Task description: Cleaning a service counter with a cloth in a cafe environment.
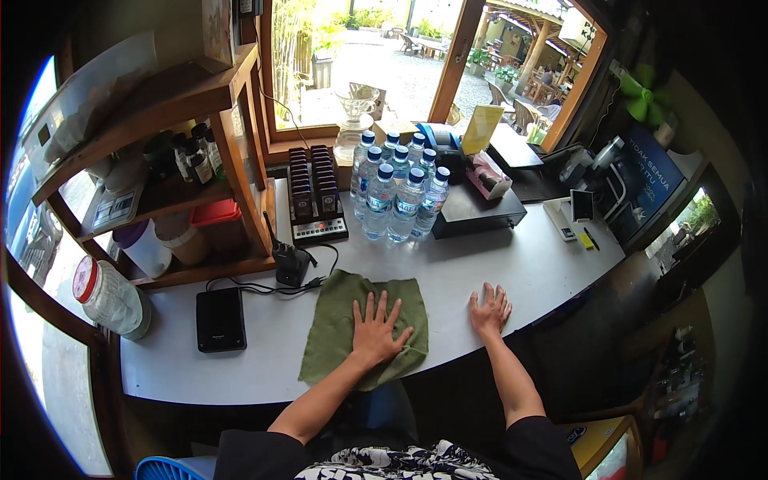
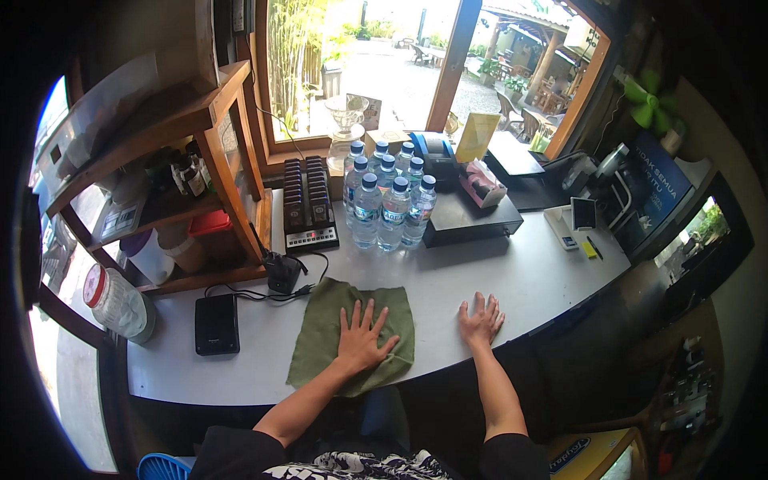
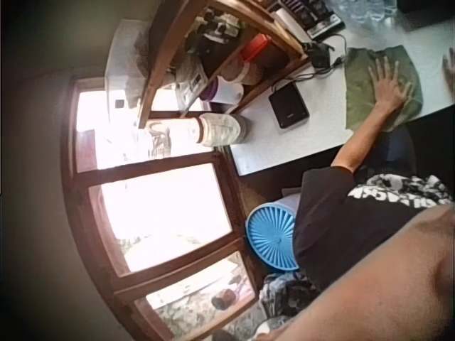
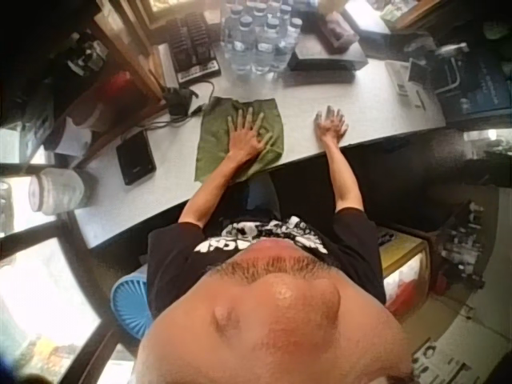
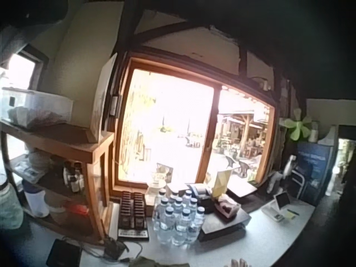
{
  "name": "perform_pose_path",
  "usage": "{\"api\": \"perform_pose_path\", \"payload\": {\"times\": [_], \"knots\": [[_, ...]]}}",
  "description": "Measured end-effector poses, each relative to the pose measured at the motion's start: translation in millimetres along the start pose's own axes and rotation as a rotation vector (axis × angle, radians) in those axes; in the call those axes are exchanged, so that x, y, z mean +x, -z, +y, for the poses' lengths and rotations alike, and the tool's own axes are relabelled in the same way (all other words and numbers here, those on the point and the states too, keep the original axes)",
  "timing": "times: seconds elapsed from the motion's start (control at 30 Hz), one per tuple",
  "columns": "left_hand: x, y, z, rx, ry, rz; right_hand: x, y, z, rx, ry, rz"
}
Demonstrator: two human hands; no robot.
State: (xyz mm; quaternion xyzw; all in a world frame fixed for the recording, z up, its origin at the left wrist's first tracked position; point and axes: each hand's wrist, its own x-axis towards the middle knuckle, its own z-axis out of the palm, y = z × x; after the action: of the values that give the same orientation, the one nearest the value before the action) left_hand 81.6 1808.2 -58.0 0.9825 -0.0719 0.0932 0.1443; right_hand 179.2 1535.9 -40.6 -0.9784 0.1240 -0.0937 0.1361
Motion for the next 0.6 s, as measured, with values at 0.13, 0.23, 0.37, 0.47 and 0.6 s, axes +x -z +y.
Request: {"api": "perform_pose_path", "payload": {"times": [0.13,0.23,0.37,0.47,0.6], "knots": [[-40,-2,23,-0.051,-0.204,-0.062,0,-3,5,-0.003,-0.008,-0.002],[-32,7,9,-0.154,-0.322,-0.096,0,-1,4,0.000,-0.006,0.005],[11,8,-16,-0.140,-0.169,-0.015,-2,0,-1,0.003,-0.002,0.005],[21,3,-7,-0.021,0.048,0.045,-1,0,-3,0.000,-0.004,0.005],[-28,4,28,-0.090,-0.195,0.035,-2,4,2,-0.007,-0.006,0.007]]}}
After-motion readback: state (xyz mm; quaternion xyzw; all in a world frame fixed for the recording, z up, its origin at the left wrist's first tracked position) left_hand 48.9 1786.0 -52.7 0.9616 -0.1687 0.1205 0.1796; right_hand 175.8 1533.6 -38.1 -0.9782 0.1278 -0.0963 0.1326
